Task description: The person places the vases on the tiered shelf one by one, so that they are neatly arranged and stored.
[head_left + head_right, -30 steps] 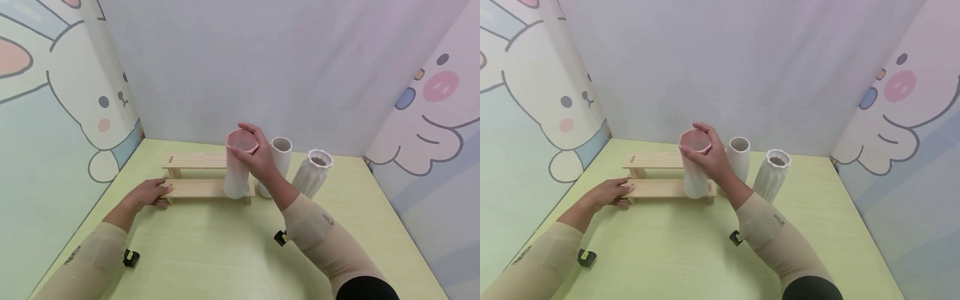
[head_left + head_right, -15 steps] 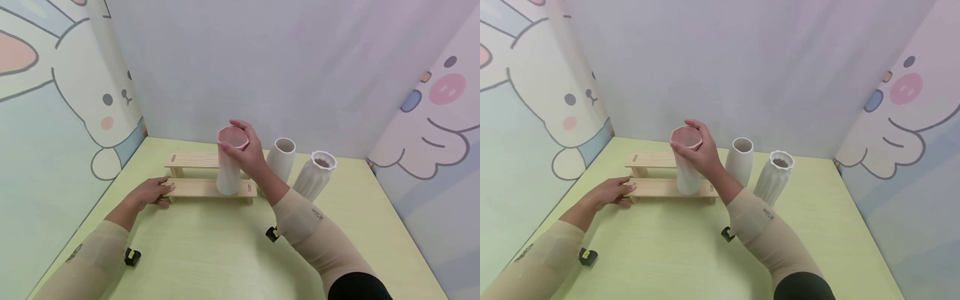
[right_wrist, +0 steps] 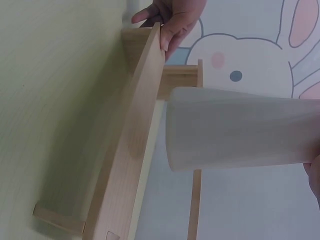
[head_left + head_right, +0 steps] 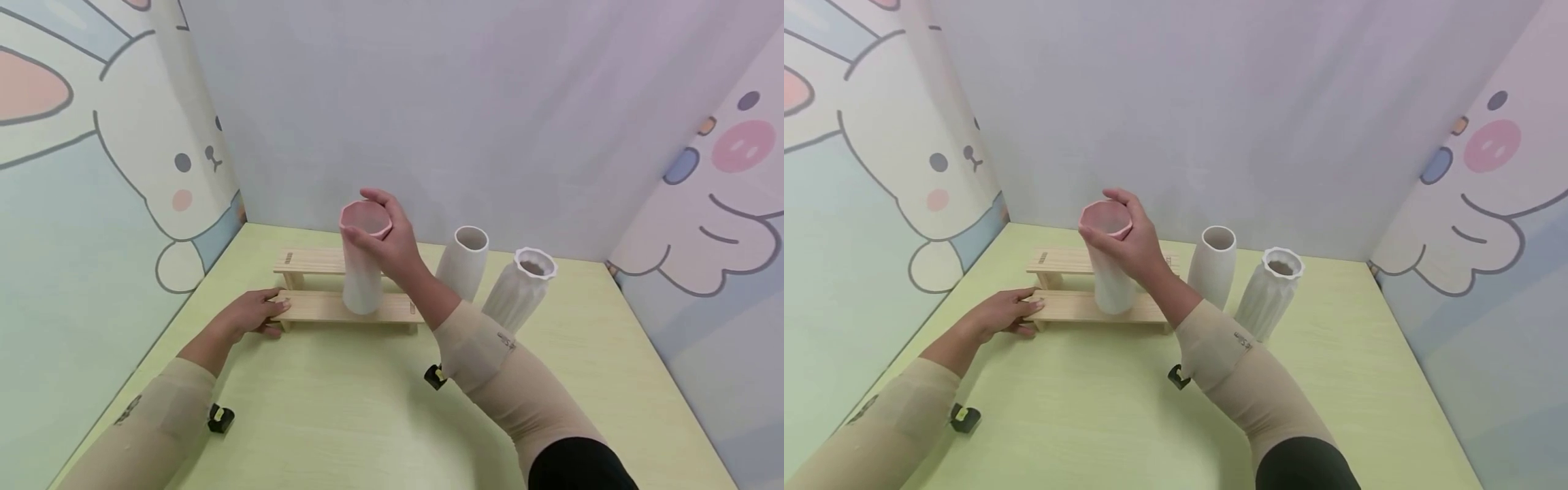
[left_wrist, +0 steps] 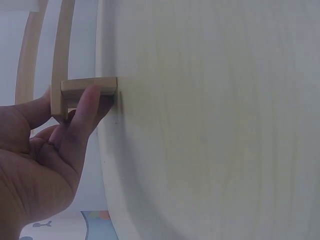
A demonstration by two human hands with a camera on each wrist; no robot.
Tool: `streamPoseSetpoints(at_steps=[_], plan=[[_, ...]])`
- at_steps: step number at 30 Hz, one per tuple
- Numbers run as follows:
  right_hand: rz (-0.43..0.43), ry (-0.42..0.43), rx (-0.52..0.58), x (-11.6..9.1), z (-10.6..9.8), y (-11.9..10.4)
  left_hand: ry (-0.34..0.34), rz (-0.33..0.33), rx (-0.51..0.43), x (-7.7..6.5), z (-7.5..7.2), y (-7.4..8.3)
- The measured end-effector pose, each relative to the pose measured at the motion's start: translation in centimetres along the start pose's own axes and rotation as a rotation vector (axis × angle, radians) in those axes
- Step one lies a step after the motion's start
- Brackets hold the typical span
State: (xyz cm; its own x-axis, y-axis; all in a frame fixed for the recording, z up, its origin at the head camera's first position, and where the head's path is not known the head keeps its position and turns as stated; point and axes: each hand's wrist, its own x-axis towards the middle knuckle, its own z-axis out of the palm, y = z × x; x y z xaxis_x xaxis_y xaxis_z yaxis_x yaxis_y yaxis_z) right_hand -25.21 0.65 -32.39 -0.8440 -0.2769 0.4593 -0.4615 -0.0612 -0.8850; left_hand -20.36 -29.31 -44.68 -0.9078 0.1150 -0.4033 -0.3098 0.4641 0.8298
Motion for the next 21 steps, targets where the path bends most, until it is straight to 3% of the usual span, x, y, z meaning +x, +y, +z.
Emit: streamPoseSetpoints(at_steps=[9, 21], plan=[[-0.008, -0.036, 0.006, 0.7, 2.0, -0.2, -0.002, 0.018, -0.021, 0.3, -0.1, -0.6], [-0.016, -0.06, 0.003, 1.3, 3.8, 0.5, 0.006, -0.003, -0.03, 0.2, -0.1, -0.2]])
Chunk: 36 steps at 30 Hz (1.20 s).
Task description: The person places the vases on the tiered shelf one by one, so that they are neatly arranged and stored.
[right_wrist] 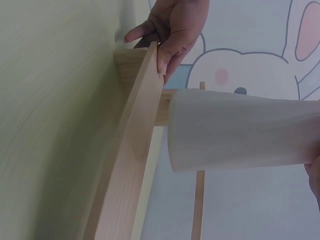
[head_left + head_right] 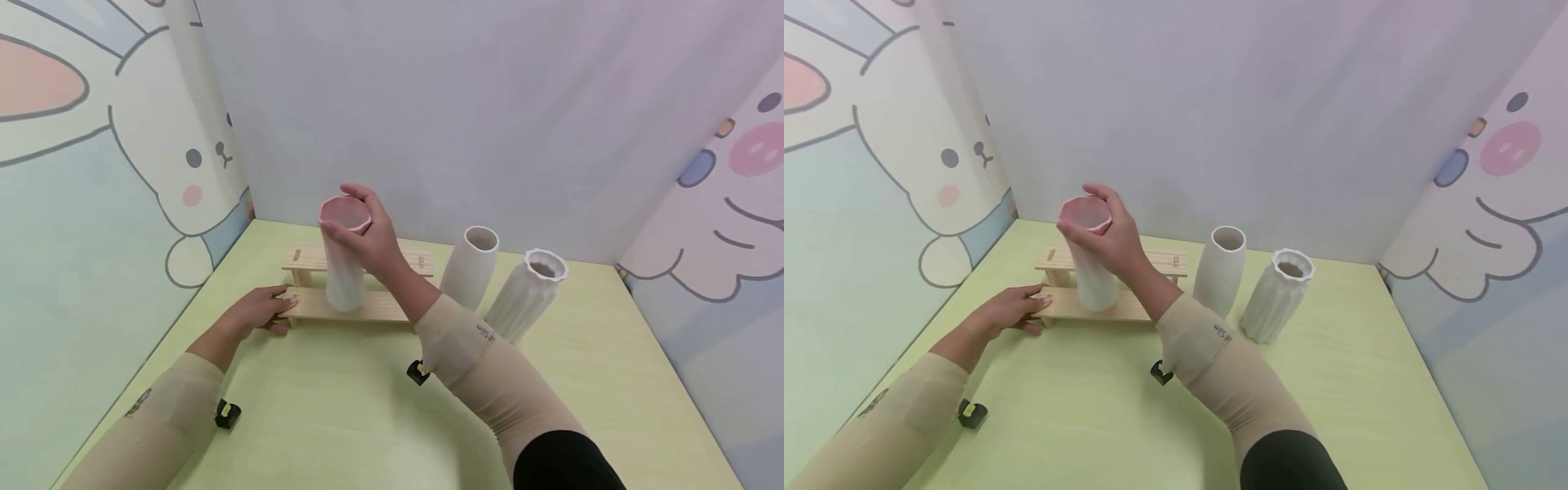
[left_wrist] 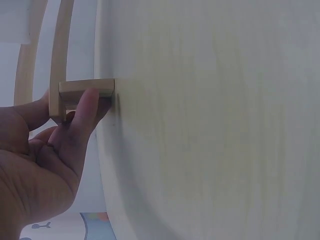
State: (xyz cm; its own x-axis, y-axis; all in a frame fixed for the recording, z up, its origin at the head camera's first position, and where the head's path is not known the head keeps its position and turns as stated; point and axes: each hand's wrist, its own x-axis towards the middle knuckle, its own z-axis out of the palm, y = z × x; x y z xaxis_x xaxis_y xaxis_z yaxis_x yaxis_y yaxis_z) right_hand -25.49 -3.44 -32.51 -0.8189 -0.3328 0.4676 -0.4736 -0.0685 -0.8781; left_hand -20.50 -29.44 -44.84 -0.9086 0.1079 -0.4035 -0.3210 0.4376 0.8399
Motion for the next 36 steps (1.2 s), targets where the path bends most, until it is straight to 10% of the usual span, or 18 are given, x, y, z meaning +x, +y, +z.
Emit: streamPoseSetpoints(at_steps=[36], plan=[[0.01, -0.05, 0.021, 1.4, 4.6, 1.7, 0.007, -0.018, 0.037, -0.1, 0.0, 0.1]])
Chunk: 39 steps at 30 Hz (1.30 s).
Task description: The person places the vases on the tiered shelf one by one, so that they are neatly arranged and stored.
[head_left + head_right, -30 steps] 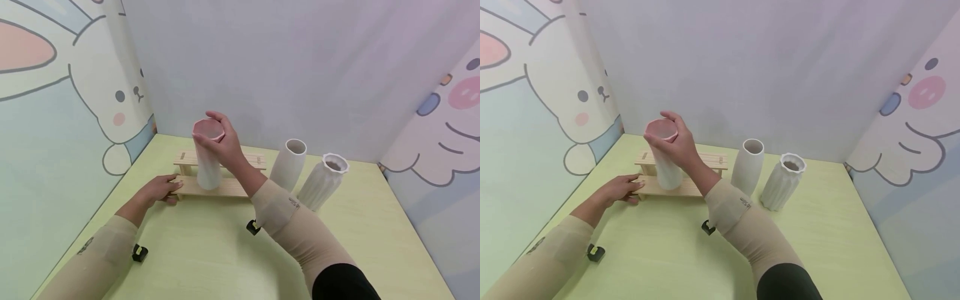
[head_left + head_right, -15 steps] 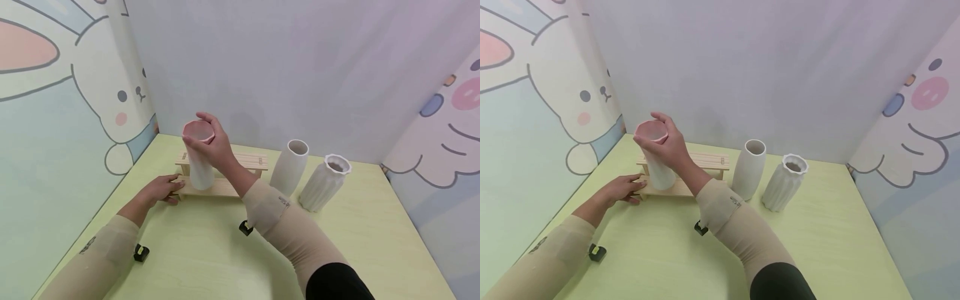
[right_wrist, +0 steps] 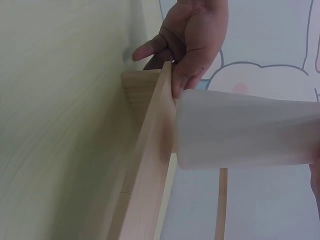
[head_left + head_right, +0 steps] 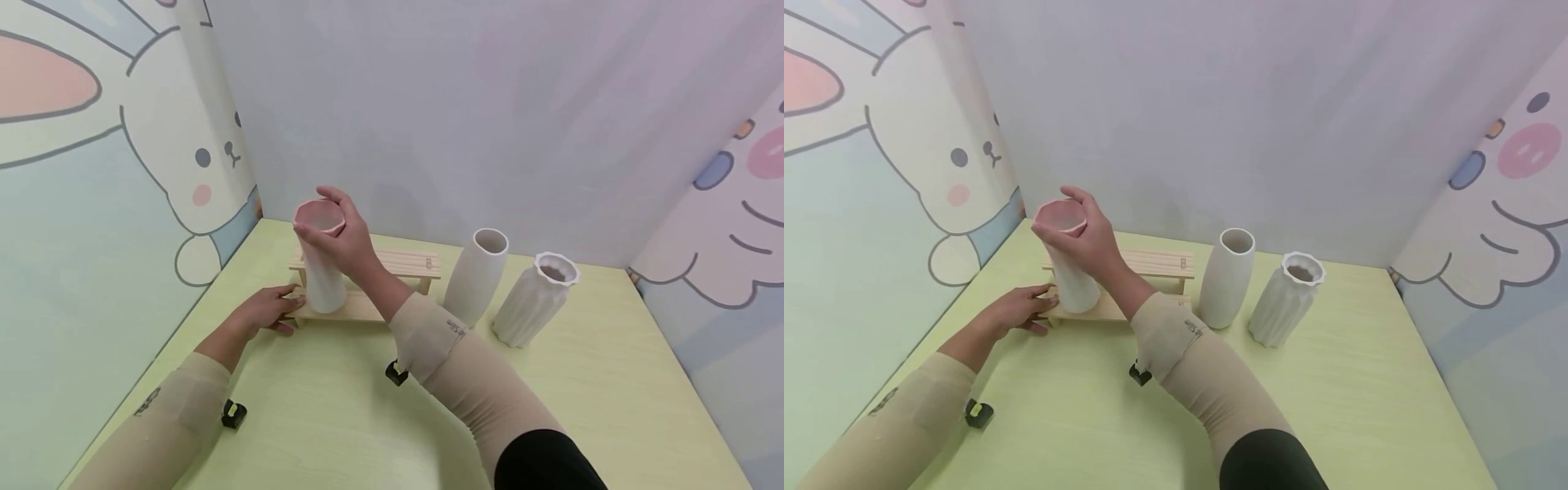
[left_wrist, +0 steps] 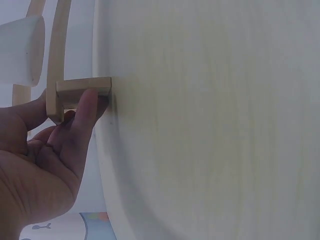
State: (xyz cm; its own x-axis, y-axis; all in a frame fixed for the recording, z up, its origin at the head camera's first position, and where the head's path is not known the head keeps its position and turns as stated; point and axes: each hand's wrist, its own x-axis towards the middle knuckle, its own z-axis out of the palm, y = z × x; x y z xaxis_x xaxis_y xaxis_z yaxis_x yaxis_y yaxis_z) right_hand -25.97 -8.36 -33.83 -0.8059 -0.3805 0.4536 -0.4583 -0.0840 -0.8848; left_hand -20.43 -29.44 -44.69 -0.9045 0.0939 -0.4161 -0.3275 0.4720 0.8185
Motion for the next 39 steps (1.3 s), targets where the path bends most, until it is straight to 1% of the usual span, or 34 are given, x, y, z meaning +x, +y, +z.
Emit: streamPoseSetpoints(at_steps=[6, 15, 20, 23, 32, 39], plan=[[0.0, -0.02, -0.008, -0.2, 0.5, 0.2, 0.0, 0.005, -0.016, 0.1, 0.0, -0.1], [0.001, -0.006, -0.032, 0.0, 0.9, 0.9, -0.008, 0.006, -0.054, 0.0, 0.1, -0.2], [-0.008, -0.001, -0.046, 0.0, 1.0, 1.0, -0.013, 0.017, -0.055, 0.1, 0.0, -0.2], [0.003, -0.006, -0.046, 0.0, 1.1, 1.1, -0.022, 0.026, -0.052, 0.2, -0.1, -0.3], [0.021, -0.016, -0.063, 0.3, 1.5, 1.6, -0.002, 0.008, -0.057, 0.1, 0.0, -0.2], [0.039, -0.005, -0.046, 0.3, 1.8, 1.9, 0.0, -0.006, -0.043, 0.1, 0.0, -0.2]])
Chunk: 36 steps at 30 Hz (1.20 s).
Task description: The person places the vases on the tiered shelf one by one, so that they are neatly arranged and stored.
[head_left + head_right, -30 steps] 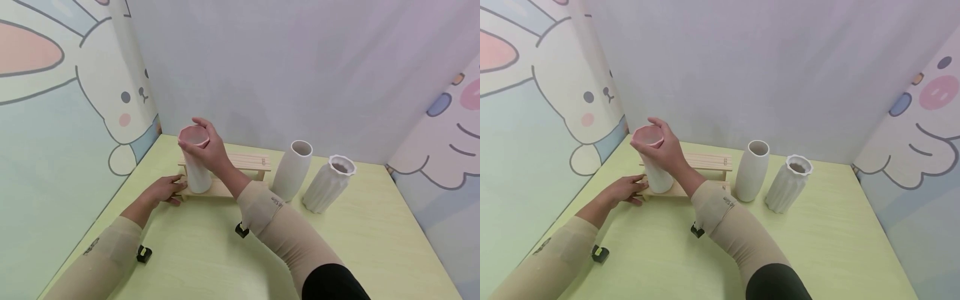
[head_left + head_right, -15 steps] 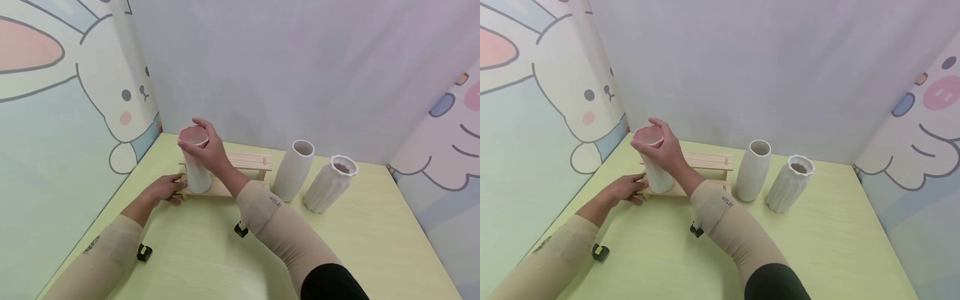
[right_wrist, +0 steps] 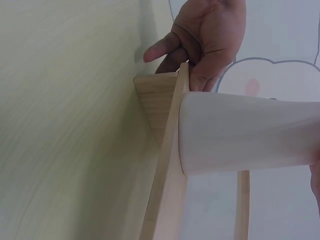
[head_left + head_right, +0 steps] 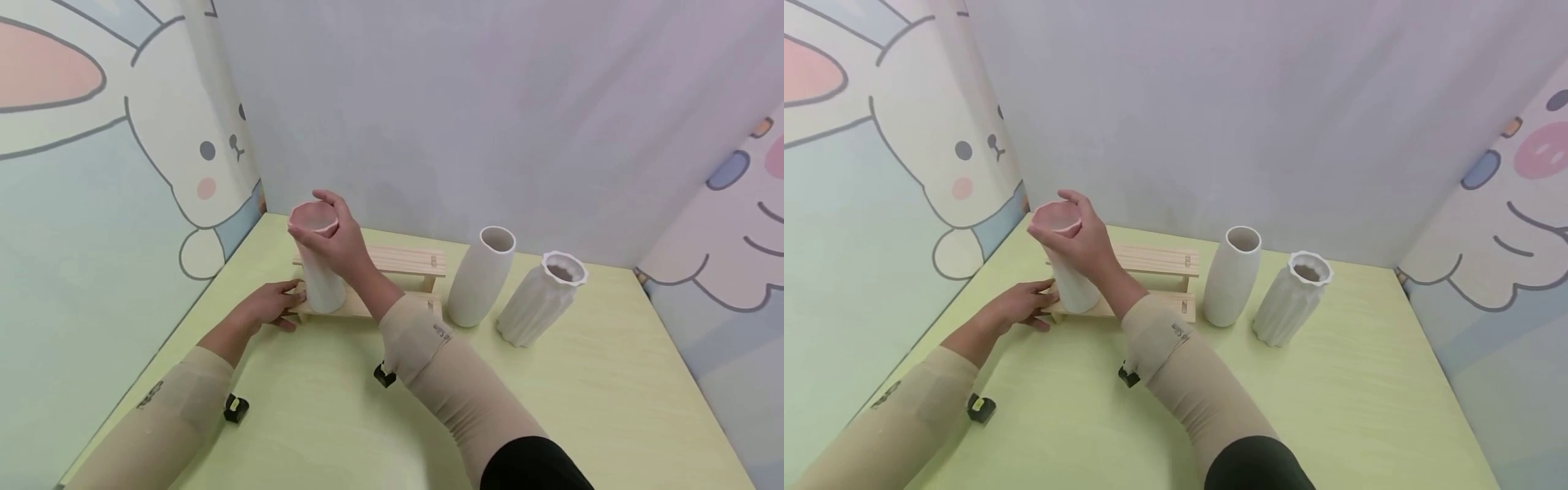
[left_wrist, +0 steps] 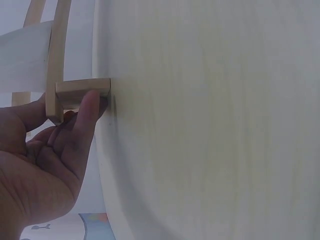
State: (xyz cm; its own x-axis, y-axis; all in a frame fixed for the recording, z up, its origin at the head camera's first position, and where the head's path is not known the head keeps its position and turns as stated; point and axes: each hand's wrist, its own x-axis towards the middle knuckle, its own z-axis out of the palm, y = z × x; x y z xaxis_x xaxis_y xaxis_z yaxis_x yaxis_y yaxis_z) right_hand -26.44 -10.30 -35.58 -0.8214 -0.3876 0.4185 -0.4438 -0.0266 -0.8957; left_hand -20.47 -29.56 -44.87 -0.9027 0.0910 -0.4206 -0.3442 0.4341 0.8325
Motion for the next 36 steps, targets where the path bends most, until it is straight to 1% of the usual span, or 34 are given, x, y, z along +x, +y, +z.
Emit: streamPoseSetpoints(at_steps=[6, 13, 20, 36], plan=[[0.02, 0.008, 0.038, -0.13, 0.05, -0.15, -0.003, 0.005, -0.006, 0.21, -0.01, 0.02], [0.012, 0.008, 0.033, -0.18, 0.25, -0.16, -0.01, 0.008, 0.017, 0.24, -0.11, -0.16], [0.006, 0.01, 0.018, -0.2, 0.14, -0.07, -0.01, 0.017, 0.011, 0.22, -0.13, -0.12], [0.012, 0.007, 0.029, -0.3, 0.19, -0.2, -0.012, 0.022, 0.02, 0.16, -0.07, -0.17]])
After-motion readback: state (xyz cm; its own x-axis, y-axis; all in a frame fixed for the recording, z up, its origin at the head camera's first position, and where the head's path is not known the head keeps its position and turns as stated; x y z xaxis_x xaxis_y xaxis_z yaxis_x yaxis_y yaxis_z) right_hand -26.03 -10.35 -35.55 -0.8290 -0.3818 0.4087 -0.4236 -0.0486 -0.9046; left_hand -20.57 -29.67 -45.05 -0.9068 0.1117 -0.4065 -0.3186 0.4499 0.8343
